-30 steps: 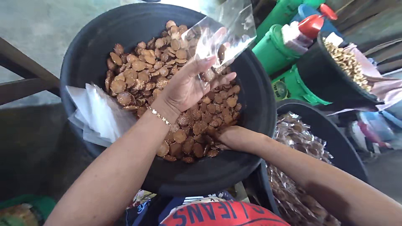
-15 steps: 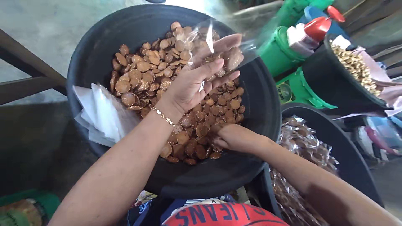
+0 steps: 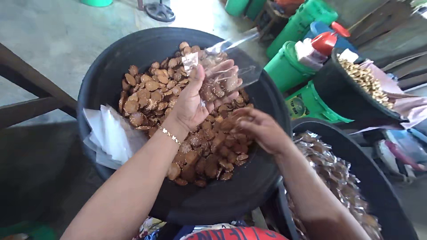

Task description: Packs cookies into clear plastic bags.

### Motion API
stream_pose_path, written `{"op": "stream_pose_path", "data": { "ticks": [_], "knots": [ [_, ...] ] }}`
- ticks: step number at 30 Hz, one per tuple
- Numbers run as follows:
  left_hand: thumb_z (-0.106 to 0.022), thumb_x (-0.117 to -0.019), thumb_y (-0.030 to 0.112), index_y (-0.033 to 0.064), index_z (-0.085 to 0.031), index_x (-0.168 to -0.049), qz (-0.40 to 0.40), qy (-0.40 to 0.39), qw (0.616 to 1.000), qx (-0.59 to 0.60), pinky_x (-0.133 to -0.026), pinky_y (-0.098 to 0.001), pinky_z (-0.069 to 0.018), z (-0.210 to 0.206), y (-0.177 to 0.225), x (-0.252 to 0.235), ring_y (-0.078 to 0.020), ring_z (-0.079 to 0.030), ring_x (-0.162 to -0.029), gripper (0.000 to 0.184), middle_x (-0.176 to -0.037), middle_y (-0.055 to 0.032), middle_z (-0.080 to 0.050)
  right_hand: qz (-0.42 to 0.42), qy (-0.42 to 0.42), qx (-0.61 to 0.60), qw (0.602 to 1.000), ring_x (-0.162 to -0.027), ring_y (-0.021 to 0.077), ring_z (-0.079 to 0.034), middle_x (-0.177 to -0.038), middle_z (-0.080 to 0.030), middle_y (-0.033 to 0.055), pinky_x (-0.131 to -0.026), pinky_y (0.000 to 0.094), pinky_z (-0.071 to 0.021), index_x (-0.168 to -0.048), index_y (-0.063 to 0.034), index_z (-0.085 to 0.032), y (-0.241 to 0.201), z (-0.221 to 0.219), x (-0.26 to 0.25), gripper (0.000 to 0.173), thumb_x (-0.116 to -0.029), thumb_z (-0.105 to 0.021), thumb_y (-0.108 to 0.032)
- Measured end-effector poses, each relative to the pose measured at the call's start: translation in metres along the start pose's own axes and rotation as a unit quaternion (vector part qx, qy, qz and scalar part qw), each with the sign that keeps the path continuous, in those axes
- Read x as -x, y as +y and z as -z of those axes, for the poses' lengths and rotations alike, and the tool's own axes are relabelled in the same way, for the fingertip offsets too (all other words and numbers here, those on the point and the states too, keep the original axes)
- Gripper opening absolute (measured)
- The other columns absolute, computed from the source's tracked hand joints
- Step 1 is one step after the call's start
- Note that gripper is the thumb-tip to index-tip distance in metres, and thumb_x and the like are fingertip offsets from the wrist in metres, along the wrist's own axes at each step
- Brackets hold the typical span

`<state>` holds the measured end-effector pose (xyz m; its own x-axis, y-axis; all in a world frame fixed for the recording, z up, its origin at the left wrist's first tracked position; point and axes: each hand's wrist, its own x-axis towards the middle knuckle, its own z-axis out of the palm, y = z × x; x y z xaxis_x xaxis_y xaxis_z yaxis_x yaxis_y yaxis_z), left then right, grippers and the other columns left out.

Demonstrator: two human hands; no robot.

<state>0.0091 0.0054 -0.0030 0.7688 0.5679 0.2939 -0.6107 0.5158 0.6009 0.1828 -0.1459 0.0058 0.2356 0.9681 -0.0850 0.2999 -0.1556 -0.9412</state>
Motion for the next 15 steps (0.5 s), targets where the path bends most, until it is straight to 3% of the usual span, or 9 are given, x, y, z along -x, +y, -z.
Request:
{"op": "stream_pose_path", "data": {
  "ticks": [2, 3, 5, 8, 9, 11, 13, 15],
  "knots": [
    [-0.034, -0.111, 0.031, 0.0119, -0.051, -0.145, 0.009, -0.016, 0.999, -0.034, -0.095, -0.0372, -0.06, 0.001, -0.002, 0.002, -0.0235, -0.068, -0.116, 0.042, -0.139, -0.0086, -0.062, 0.04, 0.054, -0.275, 0.959, -0.096, 0.0165, -0.073, -0.112, -0.073, 0.0083, -0.089, 0.0325, -0.0613, -0.123, -0.0062, -0.066, 0.0, 0.024, 0.005, 0.028, -0.097, -0.054, -0.007],
    [-0.046, -0.1078, 0.023, 0.0138, -0.049, -0.146, 0.016, -0.025, 0.998, -0.052, -0.089, -0.034, -0.0618, 0.001, -0.004, 0.003, -0.0208, -0.07, -0.11, 0.039, -0.138, -0.0067, -0.061, 0.058, 0.071, -0.348, 0.933, -0.101, 0.0189, -0.073, -0.116, -0.072, 0.0102, -0.092, 0.0335, -0.0608, -0.123, -0.0054, -0.066, -0.004, 0.032, 0.008, 0.029, -0.0976, -0.052, -0.005],
    [-0.052, -0.1041, 0.014, 0.0162, -0.051, -0.145, 0.038, -0.027, 0.996, -0.074, -0.08, -0.0295, -0.0631, -0.003, -0.008, 0.005, -0.0175, -0.073, -0.1, 0.041, -0.137, -0.0051, -0.063, 0.088, 0.103, -0.4, 0.906, -0.102, 0.0201, -0.073, -0.115, -0.072, 0.0117, -0.094, 0.0335, -0.0605, -0.118, -0.0047, -0.066, -0.019, 0.037, 0.018, 0.025, -0.0972, -0.052, -0.002],
    [-0.056, -0.1031, 0.024, 0.0137, -0.051, -0.147, 0.084, -0.068, 0.991, -0.081, -0.087, -0.0345, -0.0619, -0.004, -0.012, 0.008, -0.0236, -0.069, -0.113, 0.045, -0.141, -0.0091, -0.061, 0.127, 0.136, -0.307, 0.933, -0.093, 0.0149, -0.074, -0.108, -0.075, 0.0084, -0.086, 0.0292, -0.0627, -0.11, -0.0071, -0.07, -0.037, 0.036, 0.031, 0.019, -0.0918, -0.066, -0.005],
    [-0.06, -0.1015, 0.031, 0.0132, -0.049, -0.147, 0.099, -0.09, 0.987, -0.091, -0.089, -0.0344, -0.0614, -0.005, -0.012, 0.009, -0.0226, -0.068, -0.115, 0.05, -0.141, -0.008, -0.061, 0.136, 0.148, -0.235, 0.951, -0.094, 0.0114, -0.073, -0.11, -0.074, 0.0042, -0.085, 0.0273, -0.0621, -0.112, -0.0089, -0.07, -0.039, 0.035, 0.033, 0.024, -0.0884, -0.07, -0.007],
    [-0.069, -0.0947, 0.04, 0.0134, -0.05, -0.148, 0.13, -0.117, 0.978, -0.114, -0.086, -0.0299, -0.0617, -0.012, -0.014, 0.012, -0.0159, -0.071, -0.107, 0.062, -0.132, -0.0031, -0.067, 0.152, 0.149, -0.092, 0.973, -0.105, 0.0058, -0.066, -0.129, -0.064, -0.0024, -0.087, 0.0237, -0.059, -0.114, -0.0123, -0.07, -0.041, 0.029, 0.032, 0.028, -0.086, -0.072, -0.012],
    [-0.068, -0.0941, 0.034, 0.0127, -0.05, -0.14, 0.161, -0.125, 0.972, -0.118, -0.081, -0.0273, -0.0619, -0.022, -0.018, 0.017, -0.0105, -0.072, -0.098, 0.054, -0.117, 0.0026, -0.071, 0.171, 0.104, -0.046, 0.979, -0.113, 0.0068, -0.065, -0.139, -0.059, -0.0041, -0.092, 0.0255, -0.0588, -0.12, -0.0165, -0.072, -0.041, 0.024, 0.03, 0.027, -0.0943, -0.071, -0.025],
    [-0.063, -0.0963, 0.025, 0.013, -0.054, -0.124, 0.172, -0.122, 0.972, -0.102, -0.077, -0.0264, -0.0625, -0.033, -0.021, 0.02, -0.0079, -0.072, -0.091, 0.031, -0.106, 0.0057, -0.072, 0.177, 0.015, 0.015, 0.984, -0.119, 0.0073, -0.063, -0.15, -0.052, -0.0044, -0.092, 0.0261, -0.0588, -0.132, -0.0196, -0.068, -0.044, 0.027, 0.031, 0.033, -0.1035, -0.056, -0.031]
  ]
}}
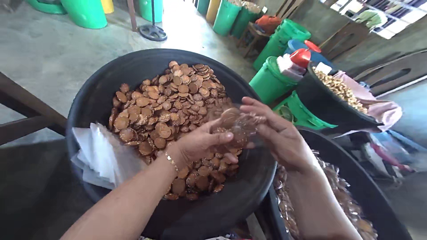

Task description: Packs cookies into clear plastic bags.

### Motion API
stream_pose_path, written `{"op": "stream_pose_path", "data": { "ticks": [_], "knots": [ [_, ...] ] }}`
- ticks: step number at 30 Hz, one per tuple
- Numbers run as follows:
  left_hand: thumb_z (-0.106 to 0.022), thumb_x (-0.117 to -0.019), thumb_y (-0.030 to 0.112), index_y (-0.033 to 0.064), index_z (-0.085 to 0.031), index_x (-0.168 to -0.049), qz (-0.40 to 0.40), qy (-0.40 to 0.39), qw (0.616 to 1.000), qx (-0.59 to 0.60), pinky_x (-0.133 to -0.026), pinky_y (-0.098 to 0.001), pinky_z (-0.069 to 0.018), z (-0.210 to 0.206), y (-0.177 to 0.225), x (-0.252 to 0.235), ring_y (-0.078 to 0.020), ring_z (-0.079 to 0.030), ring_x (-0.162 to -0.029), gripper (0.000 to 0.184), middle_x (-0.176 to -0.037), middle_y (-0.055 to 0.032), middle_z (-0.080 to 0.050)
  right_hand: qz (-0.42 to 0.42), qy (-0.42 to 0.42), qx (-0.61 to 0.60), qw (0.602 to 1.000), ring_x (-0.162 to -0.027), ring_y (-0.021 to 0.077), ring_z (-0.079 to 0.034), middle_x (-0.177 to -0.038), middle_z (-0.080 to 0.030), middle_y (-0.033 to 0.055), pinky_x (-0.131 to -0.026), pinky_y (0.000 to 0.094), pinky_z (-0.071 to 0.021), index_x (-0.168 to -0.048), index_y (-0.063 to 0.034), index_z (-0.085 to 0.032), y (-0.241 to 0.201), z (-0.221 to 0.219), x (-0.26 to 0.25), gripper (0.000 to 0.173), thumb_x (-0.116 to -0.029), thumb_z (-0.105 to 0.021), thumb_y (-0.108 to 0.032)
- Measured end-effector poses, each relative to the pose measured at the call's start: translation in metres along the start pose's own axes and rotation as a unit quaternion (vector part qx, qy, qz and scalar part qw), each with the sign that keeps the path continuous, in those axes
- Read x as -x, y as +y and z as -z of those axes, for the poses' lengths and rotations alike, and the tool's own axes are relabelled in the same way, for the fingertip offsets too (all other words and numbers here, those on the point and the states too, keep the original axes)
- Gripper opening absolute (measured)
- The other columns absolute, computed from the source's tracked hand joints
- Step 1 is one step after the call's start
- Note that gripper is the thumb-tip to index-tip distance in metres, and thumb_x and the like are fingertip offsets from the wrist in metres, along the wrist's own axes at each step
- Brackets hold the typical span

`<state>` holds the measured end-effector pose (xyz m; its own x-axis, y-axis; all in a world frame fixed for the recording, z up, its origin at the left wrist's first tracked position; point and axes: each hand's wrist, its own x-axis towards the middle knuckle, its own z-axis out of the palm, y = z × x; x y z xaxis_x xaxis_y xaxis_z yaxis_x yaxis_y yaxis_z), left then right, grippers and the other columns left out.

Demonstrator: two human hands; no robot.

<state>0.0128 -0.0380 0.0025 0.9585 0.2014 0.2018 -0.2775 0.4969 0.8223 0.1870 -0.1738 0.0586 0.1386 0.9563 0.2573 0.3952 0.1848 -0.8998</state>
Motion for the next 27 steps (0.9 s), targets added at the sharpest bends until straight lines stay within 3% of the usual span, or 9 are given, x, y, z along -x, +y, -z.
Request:
{"op": "stream_pose_path", "data": {
  "ticks": [2, 5, 8, 12, 14, 18, 22, 25, 27],
  "knots": [
    [-0.056, -0.0982, 0.015, 0.0143, -0.056, -0.115, 0.009, -0.009, 1.0, 0.01, -0.074, -0.0267, -0.063, -0.008, 0.001, -0.001, -0.007, -0.073, -0.089, 0.016, -0.101, 0.0071, -0.073, 0.013, -0.025, 0.06, 0.998, -0.116, 0.0074, -0.065, -0.146, -0.057, 0.0003, -0.092, 0.0248, -0.0594, -0.137, -0.0131, -0.064, -0.007, 0.004, 0.005, 0.037, -0.1053, -0.052, -0.027],
    [-0.054, -0.0981, 0.011, 0.0164, -0.055, -0.118, 0.035, -0.06, 0.997, -0.03, -0.076, -0.0253, -0.0624, -0.012, 0.003, 0.0, -0.0044, -0.072, -0.091, 0.021, -0.104, 0.0105, -0.073, 0.056, 0.133, 0.159, 0.977, -0.094, -0.0033, -0.067, -0.107, -0.07, -0.0072, -0.083, 0.0147, -0.0581, -0.123, -0.0054, -0.061, -0.01, -0.006, 0.015, 0.033, -0.098, -0.066, -0.027],
    [-0.056, -0.0981, 0.012, 0.0155, -0.053, -0.121, 0.051, -0.06, 0.997, -0.024, -0.078, -0.0287, -0.0633, -0.016, -0.001, 0.0, -0.0075, -0.072, -0.093, 0.024, -0.105, 0.0086, -0.072, 0.071, 0.132, 0.108, 0.983, -0.083, -0.0092, -0.062, -0.095, -0.064, -0.018, -0.074, 0.0101, -0.0545, -0.109, -0.0192, -0.06, -0.008, -0.008, 0.019, 0.015, -0.0962, -0.068, -0.024],
    [-0.059, -0.0994, 0.042, 0.017, -0.056, -0.117, -0.001, -0.001, 0.999, 0.045, -0.085, -0.0252, -0.0595, -0.023, 0.0, -0.003, -0.0036, -0.07, -0.096, 0.03, -0.102, 0.0101, -0.072, 0.099, 0.057, 0.104, 0.988, -0.092, -0.0081, -0.064, -0.106, -0.07, -0.0152, -0.082, 0.0109, -0.0546, -0.118, -0.0222, -0.075, -0.012, 0.01, 0.029, 0.022, -0.103, -0.059, -0.021],
    [-0.067, -0.0951, 0.046, 0.0143, -0.047, -0.143, -0.037, -0.045, 0.997, 0.06, -0.094, -0.0275, -0.0569, -0.022, -0.002, -0.004, -0.0063, -0.067, -0.109, 0.06, -0.121, 0.0077, -0.07, 0.133, 0.044, 0.193, 0.971, -0.091, -0.0065, -0.059, -0.102, -0.068, -0.0065, -0.082, 0.0097, -0.0489, -0.121, -0.015, -0.075, -0.013, 0.017, 0.033, 0.028, -0.104, -0.052, -0.017],
    [-0.06, -0.0961, 0.007, 0.0097, -0.036, -0.148, -0.047, 0.005, 0.997, 0.056, -0.094, -0.0334, -0.058, -0.04, -0.006, -0.006, -0.0113, -0.069, -0.108, 0.058, -0.122, 0.004, -0.068, 0.134, 0.009, 0.235, 0.963, -0.102, -0.0018, -0.059, -0.109, -0.066, -0.0001, -0.092, 0.013, -0.0485, -0.124, -0.0211, -0.074, -0.019, 0.019, 0.038, 0.03, -0.1076, -0.05, -0.029],
    [-0.059, -0.0982, 0.009, 0.0069, -0.043, -0.142, -0.065, 0.087, 0.991, 0.076, -0.094, -0.0335, -0.0585, -0.055, -0.006, -0.01, -0.0125, -0.07, -0.106, 0.047, -0.117, 0.0016, -0.071, 0.09, -0.023, 0.1, 0.991, -0.117, 0.0025, -0.06, -0.127, -0.061, -0.003, -0.096, 0.0205, -0.0552, -0.129, -0.0191, -0.069, -0.021, 0.033, 0.044, 0.063, -0.1043, -0.032, -0.064],
    [-0.059, -0.0986, 0.01, 0.0044, -0.046, -0.141, -0.078, 0.142, 0.984, 0.074, -0.092, -0.032, -0.0592, -0.074, -0.011, -0.014, -0.0116, -0.07, -0.104, 0.044, -0.116, 0.0, -0.071, 0.076, 0.074, 0.156, 0.982, -0.086, -0.0017, -0.062, -0.102, -0.068, -0.0014, -0.075, 0.016, -0.0541, -0.125, -0.005, -0.064, -0.019, 0.007, 0.041, 0.032, -0.1044, -0.053, -0.026],
    [-0.056, -0.0988, 0.006, 0.0023, -0.041, -0.142, -0.1, 0.217, 0.971, -0.014, -0.088, -0.0288, -0.0598, -0.086, -0.014, -0.016, -0.009, -0.069, -0.102, 0.046, -0.117, -0.0008, -0.068, 0.102, 0.12, 0.293, 0.943, -0.074, 0.0108, -0.064, -0.09, -0.069, 0.0064, -0.07, 0.0255, -0.056, -0.128, -0.0009, -0.064, -0.015, -0.004, 0.039, 0.032, -0.0997, -0.054, -0.011]
  ]
}}
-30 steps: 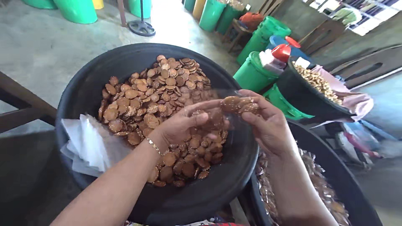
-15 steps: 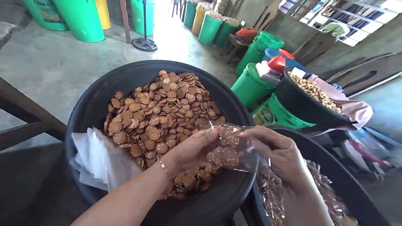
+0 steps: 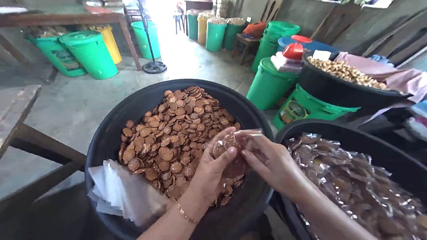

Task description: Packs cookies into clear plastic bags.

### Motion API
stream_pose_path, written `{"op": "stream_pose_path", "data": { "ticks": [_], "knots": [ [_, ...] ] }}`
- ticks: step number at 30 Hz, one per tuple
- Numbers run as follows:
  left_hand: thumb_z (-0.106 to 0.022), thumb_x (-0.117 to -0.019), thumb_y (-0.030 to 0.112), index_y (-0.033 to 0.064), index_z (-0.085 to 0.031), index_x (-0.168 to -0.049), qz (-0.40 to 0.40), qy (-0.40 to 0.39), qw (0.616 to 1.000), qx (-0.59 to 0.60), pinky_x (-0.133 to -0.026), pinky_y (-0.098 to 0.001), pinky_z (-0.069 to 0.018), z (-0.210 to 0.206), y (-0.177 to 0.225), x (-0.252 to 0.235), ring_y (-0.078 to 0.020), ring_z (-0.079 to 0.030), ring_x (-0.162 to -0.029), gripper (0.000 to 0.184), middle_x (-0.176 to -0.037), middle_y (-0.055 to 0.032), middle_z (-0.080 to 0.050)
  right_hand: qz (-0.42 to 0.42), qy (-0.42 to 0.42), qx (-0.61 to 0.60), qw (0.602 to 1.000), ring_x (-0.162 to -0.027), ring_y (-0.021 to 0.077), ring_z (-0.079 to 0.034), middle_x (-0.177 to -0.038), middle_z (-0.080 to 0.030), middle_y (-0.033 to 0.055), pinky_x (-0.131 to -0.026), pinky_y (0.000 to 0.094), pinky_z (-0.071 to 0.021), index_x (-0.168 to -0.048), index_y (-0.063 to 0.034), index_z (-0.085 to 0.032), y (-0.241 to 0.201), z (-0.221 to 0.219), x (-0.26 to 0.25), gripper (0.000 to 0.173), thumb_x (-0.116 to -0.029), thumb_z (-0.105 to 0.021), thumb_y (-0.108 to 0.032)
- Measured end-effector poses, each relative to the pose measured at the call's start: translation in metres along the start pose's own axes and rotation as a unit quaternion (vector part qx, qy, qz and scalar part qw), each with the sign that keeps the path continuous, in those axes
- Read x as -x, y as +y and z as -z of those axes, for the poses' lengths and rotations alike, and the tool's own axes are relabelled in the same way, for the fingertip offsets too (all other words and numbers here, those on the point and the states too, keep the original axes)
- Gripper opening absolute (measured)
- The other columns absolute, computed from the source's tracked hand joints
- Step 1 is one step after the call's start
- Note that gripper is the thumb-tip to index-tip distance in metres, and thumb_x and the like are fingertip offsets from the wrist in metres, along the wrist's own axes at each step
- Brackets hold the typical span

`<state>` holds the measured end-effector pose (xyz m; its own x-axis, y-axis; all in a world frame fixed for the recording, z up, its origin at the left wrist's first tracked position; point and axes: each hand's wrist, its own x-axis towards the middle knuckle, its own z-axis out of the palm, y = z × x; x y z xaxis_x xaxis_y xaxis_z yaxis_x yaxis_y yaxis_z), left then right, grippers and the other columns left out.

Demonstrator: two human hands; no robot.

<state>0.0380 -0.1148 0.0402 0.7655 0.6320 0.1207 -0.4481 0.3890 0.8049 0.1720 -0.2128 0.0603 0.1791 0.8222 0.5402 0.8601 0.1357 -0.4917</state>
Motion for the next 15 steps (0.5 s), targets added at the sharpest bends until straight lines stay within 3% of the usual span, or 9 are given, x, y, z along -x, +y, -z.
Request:
{"op": "stream_pose_path", "data": {
  "ticks": [2, 4, 5, 7, 9, 11, 13, 14, 15],
  "knots": [
    [-0.059, -0.0974, 0.005, -0.0054, -0.035, -0.147, -0.077, 0.026, 0.973, -0.215, -0.092, -0.024, -0.0552, 0.003, -0.003, -0.004, -0.0079, -0.062, -0.113, 0.056, -0.132, -0.0099, -0.057, 0.059, 0.02, 0.092, 0.994, -0.073, 0.0257, -0.07, -0.086, -0.071, 0.0121, -0.07, 0.0403, -0.0598, -0.127, -0.0005, -0.066, 0.006, 0.0, 0.001, 0.032, -0.0999, -0.052, -0.008],
    [-0.063, -0.0966, 0.01, -0.0082, -0.054, -0.136, -0.142, 0.003, 0.917, -0.373, -0.099, -0.0268, -0.0534, 0.013, -0.004, -0.005, -0.0146, -0.058, -0.125, 0.044, -0.138, -0.0193, -0.056, 0.088, -0.012, 0.044, 0.995, -0.085, 0.0267, -0.074, -0.1, -0.075, 0.0126, -0.079, 0.0417, -0.0609, -0.128, -0.003, -0.067, 0.009, 0.004, 0.004, 0.031, -0.1029, -0.05, -0.008],
    [-0.062, -0.0978, 0.012, -0.0044, -0.063, -0.124, -0.17, -0.014, 0.903, -0.394, -0.098, -0.0265, -0.0545, 0.015, -0.004, -0.005, -0.0123, -0.062, -0.12, 0.031, -0.131, -0.0145, -0.062, 0.089, -0.029, -0.03, 0.995, -0.091, 0.0239, -0.074, -0.106, -0.075, 0.0133, -0.083, 0.0392, -0.0604, -0.128, -0.0015, -0.066, 0.009, 0.004, 0.003, 0.031, -0.1031, -0.05, -0.007],
    [-0.059, -0.1024, 0.023, 0.0141, -0.066, -0.119, -0.185, -0.042, 0.913, -0.361, -0.09, -0.0242, -0.0576, 0.011, -0.006, -0.003, -0.0046, -0.066, -0.108, 0.02, -0.123, 0.005, -0.068, 0.039, -0.006, -0.218, 0.975, -0.099, 0.0151, -0.071, -0.117, -0.072, 0.018, -0.088, 0.0297, -0.0581, -0.13, 0.0072, -0.063, 0.01, -0.002, 0.007, 0.032, -0.1035, -0.049, -0.005],
    [-0.059, -0.1021, 0.026, 0.026, -0.069, -0.116, -0.162, -0.036, 0.943, -0.289, -0.089, -0.0237, -0.0577, 0.002, -0.01, -0.004, -0.0042, -0.067, -0.106, 0.017, -0.121, 0.0129, -0.069, -0.06, 0.082, -0.313, 0.944, -0.103, 0.0155, -0.069, -0.128, -0.065, 0.023, -0.09, 0.0295, -0.0574, -0.133, 0.0127, -0.057, 0.007, -0.012, 0.018, 0.037, -0.0978, -0.055, 0.002],
    [-0.047, -0.1025, 0.006, 0.0154, -0.059, -0.115, -0.111, 0.006, 0.963, -0.246, -0.087, -0.0229, -0.0582, -0.013, -0.016, -0.01, -0.0031, -0.068, -0.102, 0.02, -0.111, 0.0128, -0.07, -0.063, 0.177, -0.251, 0.95, -0.107, 0.0275, -0.069, -0.127, -0.065, 0.0274, -0.092, 0.0384, -0.0576, -0.129, 0.0135, -0.061, 0.007, -0.024, 0.03, 0.044, -0.0857, -0.067, 0.009],
    [-0.043, -0.1015, 0.002, 0.0094, -0.046, -0.115, -0.069, 0.017, 0.974, -0.214, -0.072, -0.0188, -0.0591, -0.026, -0.029, -0.02, -0.0015, -0.069, -0.084, 0.016, -0.094, 0.0102, -0.069, 0.026, 0.255, -0.129, 0.958, -0.113, 0.0381, -0.067, -0.121, -0.068, 0.0272, -0.097, 0.0466, -0.0553, -0.119, 0.0075, -0.07, 0.014, -0.029, 0.042, 0.038, -0.0818, -0.075, 0.001],
    [-0.047, -0.1012, 0.006, 0.0087, -0.049, -0.118, -0.049, -0.038, 0.983, -0.171, -0.077, -0.0233, -0.06, -0.022, -0.036, -0.024, -0.0075, -0.071, -0.089, 0.018, -0.1, 0.0045, -0.071, 0.062, 0.25, -0.101, 0.961, -0.118, 0.04, -0.065, -0.122, -0.068, 0.0254, -0.101, 0.0504, -0.0526, -0.117, 0.0033, -0.073, 0.017, -0.025, 0.05, 0.031, -0.0868, -0.073, -0.004],
    [-0.049, -0.1021, 0.009, 0.0069, -0.056, -0.124, -0.011, -0.131, 0.985, -0.109, -0.097, -0.0358, -0.0571, -0.014, -0.041, -0.029, -0.0199, -0.07, -0.111, 0.023, -0.117, -0.0049, -0.072, 0.091, 0.227, -0.084, 0.966, -0.122, 0.0391, -0.063, -0.123, -0.069, 0.023, -0.104, 0.0518, -0.0498, -0.116, 0.0007, -0.074, 0.02, -0.019, 0.059, 0.027, -0.0909, -0.071, -0.01]
  ]
}}
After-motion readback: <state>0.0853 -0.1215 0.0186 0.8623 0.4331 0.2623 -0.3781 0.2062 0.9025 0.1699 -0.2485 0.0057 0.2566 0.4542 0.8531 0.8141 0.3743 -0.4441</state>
